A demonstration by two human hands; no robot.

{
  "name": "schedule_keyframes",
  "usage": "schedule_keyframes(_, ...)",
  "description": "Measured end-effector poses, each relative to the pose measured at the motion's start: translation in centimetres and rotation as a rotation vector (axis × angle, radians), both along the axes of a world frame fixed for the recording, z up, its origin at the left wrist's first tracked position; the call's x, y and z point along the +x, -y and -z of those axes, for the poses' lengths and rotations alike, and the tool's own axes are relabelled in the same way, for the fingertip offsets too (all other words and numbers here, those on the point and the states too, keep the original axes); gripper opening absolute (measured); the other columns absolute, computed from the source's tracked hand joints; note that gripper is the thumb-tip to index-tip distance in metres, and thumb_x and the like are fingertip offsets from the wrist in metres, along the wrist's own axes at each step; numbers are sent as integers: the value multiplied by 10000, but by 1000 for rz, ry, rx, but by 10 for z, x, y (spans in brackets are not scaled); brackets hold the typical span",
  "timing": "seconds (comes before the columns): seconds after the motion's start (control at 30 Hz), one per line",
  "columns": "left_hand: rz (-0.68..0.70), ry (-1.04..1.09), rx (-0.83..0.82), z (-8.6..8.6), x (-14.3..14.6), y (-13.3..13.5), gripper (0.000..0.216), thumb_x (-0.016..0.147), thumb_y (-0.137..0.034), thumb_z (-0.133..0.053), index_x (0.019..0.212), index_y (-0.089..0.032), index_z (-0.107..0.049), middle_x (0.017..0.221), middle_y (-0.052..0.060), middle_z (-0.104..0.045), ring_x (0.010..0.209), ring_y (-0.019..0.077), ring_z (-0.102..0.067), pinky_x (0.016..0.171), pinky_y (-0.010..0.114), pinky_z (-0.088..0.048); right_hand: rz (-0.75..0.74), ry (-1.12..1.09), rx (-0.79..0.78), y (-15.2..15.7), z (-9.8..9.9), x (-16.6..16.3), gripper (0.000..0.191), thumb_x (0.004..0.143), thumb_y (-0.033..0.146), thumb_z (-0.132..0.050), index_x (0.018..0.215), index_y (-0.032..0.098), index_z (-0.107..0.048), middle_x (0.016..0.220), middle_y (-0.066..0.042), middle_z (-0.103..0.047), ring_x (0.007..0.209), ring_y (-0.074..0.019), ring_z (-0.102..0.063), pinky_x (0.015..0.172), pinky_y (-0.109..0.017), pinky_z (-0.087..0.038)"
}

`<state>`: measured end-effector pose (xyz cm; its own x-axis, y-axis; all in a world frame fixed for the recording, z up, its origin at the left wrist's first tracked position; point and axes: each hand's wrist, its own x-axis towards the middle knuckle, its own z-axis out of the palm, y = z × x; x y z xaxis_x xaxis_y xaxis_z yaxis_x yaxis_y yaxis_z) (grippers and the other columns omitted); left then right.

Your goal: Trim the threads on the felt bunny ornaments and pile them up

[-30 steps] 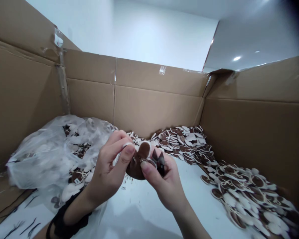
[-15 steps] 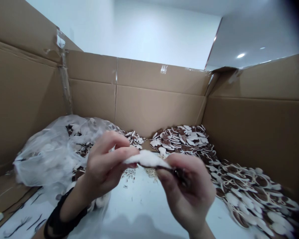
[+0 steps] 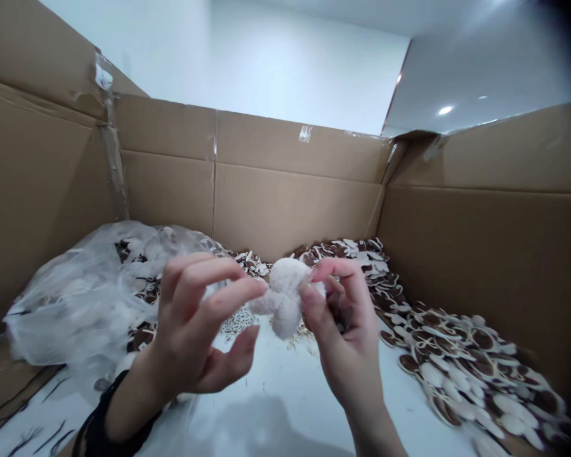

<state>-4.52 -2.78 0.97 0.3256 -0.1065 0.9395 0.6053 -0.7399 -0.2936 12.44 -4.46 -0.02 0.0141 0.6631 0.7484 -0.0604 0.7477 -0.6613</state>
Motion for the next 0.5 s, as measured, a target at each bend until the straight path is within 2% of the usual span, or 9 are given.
schedule_keyframes(0.1, -66, -112, -20, 0, 8, 2, 227, 779, -101, -565, 992, -177, -576, 885, 67, -565, 838, 218, -486, 793, 343, -410, -83, 8, -8, -1, 0, 0, 37, 954, 240, -471, 947, 276, -470, 713, 45, -492, 547, -91, -461, 475, -185, -388)
schedule_keyframes(0.2, -47, -169, -150, 2, 15, 2, 234, 799, -11, -512, 990, -146, -527, 879, 64, -591, 831, 204, -500, 777, 330, -409, -85, 15, -36, -1, -1, 0, 45, 971, 237, -451, 955, 269, -478, 699, 46, -458, 561, -81, -441, 483, -171, -362)
schedule_keyframes(0.37, 9, -152, -320, 4, 20, 4, 164, 807, -19, -456, 895, -158, -462, 764, 24, -517, 727, 163, -486, 683, 280, -400, -179, 16, -126, -1, -1, 0, 30, 977, 263, -445, 951, 267, -460, 722, 44, -434, 586, -85, -415, 527, -181, -378)
schedule_keyframes(0.5, 107, -123, -581, 2, 15, 8, 161, 774, -33, -451, 784, -189, -411, 710, -25, -466, 648, 117, -451, 614, 231, -375, -287, 49, -214, -1, 0, -3, 67, 978, 284, -432, 921, 253, -449, 718, 43, -389, 590, -96, -377, 539, -195, -377)
